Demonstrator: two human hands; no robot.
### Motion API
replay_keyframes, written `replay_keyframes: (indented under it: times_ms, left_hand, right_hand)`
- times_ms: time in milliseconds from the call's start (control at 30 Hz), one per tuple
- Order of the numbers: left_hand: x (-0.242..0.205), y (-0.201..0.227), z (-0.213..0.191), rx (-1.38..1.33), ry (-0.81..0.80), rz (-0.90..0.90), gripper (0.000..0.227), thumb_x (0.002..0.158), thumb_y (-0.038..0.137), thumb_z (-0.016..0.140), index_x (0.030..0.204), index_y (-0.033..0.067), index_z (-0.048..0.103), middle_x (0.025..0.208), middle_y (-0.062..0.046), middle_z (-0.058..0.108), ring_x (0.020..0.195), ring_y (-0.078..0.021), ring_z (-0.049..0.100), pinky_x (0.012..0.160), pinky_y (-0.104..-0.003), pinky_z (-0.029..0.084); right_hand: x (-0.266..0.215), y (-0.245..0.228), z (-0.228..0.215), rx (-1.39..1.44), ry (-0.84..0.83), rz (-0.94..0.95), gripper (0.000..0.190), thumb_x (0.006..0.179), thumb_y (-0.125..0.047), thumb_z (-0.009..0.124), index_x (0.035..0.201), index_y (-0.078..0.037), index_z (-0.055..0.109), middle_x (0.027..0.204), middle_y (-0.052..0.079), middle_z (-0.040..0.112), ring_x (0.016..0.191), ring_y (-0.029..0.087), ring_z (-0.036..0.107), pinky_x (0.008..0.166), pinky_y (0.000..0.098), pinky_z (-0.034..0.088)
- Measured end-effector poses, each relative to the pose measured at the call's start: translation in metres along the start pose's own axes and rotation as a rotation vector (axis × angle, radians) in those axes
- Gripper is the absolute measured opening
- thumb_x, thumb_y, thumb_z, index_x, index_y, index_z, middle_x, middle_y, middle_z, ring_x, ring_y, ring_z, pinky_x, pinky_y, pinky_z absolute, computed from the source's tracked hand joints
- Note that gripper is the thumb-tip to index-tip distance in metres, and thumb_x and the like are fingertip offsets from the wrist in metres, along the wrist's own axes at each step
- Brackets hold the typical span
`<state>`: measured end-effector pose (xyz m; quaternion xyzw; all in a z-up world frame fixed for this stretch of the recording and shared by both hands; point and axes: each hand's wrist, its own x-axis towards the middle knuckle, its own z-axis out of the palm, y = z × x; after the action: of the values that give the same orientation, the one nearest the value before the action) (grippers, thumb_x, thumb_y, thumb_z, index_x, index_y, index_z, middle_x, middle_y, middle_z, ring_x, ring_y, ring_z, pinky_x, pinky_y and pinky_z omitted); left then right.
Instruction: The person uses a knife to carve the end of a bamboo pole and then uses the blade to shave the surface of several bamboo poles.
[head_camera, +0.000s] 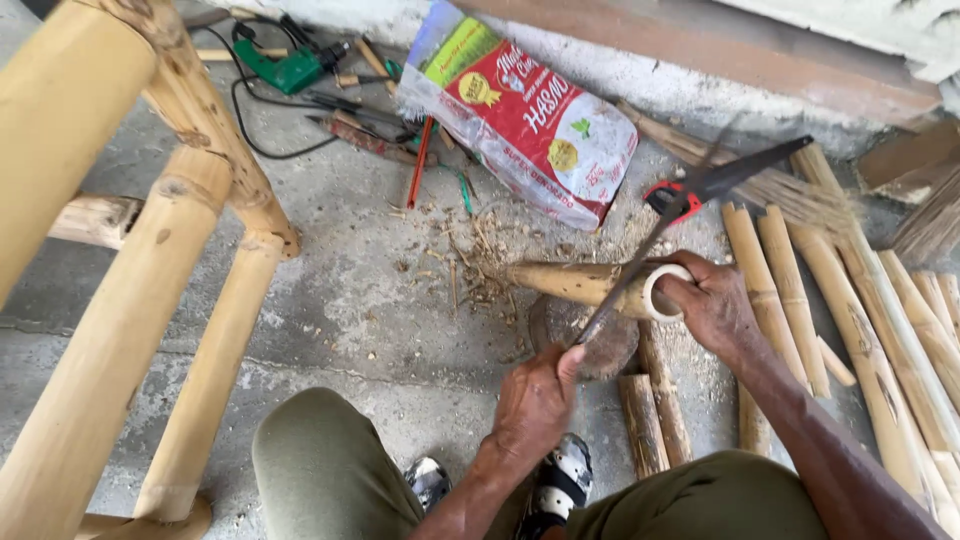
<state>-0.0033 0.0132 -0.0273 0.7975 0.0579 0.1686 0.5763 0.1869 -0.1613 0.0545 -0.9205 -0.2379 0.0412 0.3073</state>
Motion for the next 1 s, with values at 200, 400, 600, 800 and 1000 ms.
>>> replay_keyframes:
  times_ms: [200, 400, 600, 800, 1000]
  left_hand:
    - [-0.007, 0.011, -0.007, 0.044, 0.035, 0.011, 0.058, 0.113, 0.045, 0.031, 0.094, -0.0001, 0.062, 0.055, -0.011, 0.054, 0.044, -0.0245, 0.058, 0.037, -0.043, 0.045]
    - [-0.002, -0.019, 0.015, 0.090, 0.030, 0.052, 0.057, 0.112, 0.044, 0.030, 0.089, 0.0040, 0.063, 0.055, -0.005, 0.055, 0.039, -0.0181, 0.055, 0.032, -0.037, 0.045]
    - [-0.032, -0.139, 0.038, 0.280, -0.015, -0.320, 0.057, 0.112, 0.041, 0.022, 0.098, 0.0063, 0.065, 0.052, -0.008, 0.055, 0.040, -0.0201, 0.056, 0.031, -0.041, 0.047]
    - [-0.007, 0.010, 0.011, 0.153, 0.233, 0.125, 0.062, 0.119, 0.048, 0.032, 0.090, 0.0031, 0.064, 0.060, -0.008, 0.055, 0.047, -0.0203, 0.051, 0.037, -0.038, 0.043]
    - [-0.003, -0.034, 0.026, 0.165, -0.058, -0.219, 0.057, 0.109, 0.047, 0.027, 0.105, 0.0015, 0.060, 0.050, -0.005, 0.052, 0.030, -0.0190, 0.046, 0.026, -0.040, 0.038]
  right_hand:
    - [-0.001, -0.002, -0.003, -0.027, 0.007, -0.124, 0.030, 0.093, -0.021, 0.060, 0.115, -0.007, 0.075, 0.100, 0.014, 0.078, 0.084, 0.019, 0.075, 0.077, 0.0347, 0.059]
    - [0.002, 0.006, 0.001, -0.048, 0.035, 0.002, 0.030, 0.091, -0.021, 0.063, 0.113, -0.005, 0.075, 0.087, 0.016, 0.078, 0.077, 0.021, 0.074, 0.074, 0.0358, 0.057]
    - [-0.001, 0.023, -0.003, 0.046, 0.086, -0.019, 0.027, 0.090, -0.017, 0.061, 0.108, -0.002, 0.074, 0.090, 0.016, 0.076, 0.081, 0.020, 0.073, 0.076, 0.0353, 0.055]
    - [0.004, 0.033, 0.002, -0.081, 0.058, -0.073, 0.030, 0.094, -0.024, 0.057, 0.108, -0.002, 0.072, 0.089, 0.014, 0.076, 0.078, 0.020, 0.074, 0.073, 0.0342, 0.059]
    - [0.002, 0.012, -0.001, -0.032, 0.100, 0.018, 0.028, 0.092, -0.023, 0.061, 0.105, -0.001, 0.073, 0.087, 0.017, 0.076, 0.078, 0.024, 0.074, 0.075, 0.0383, 0.057]
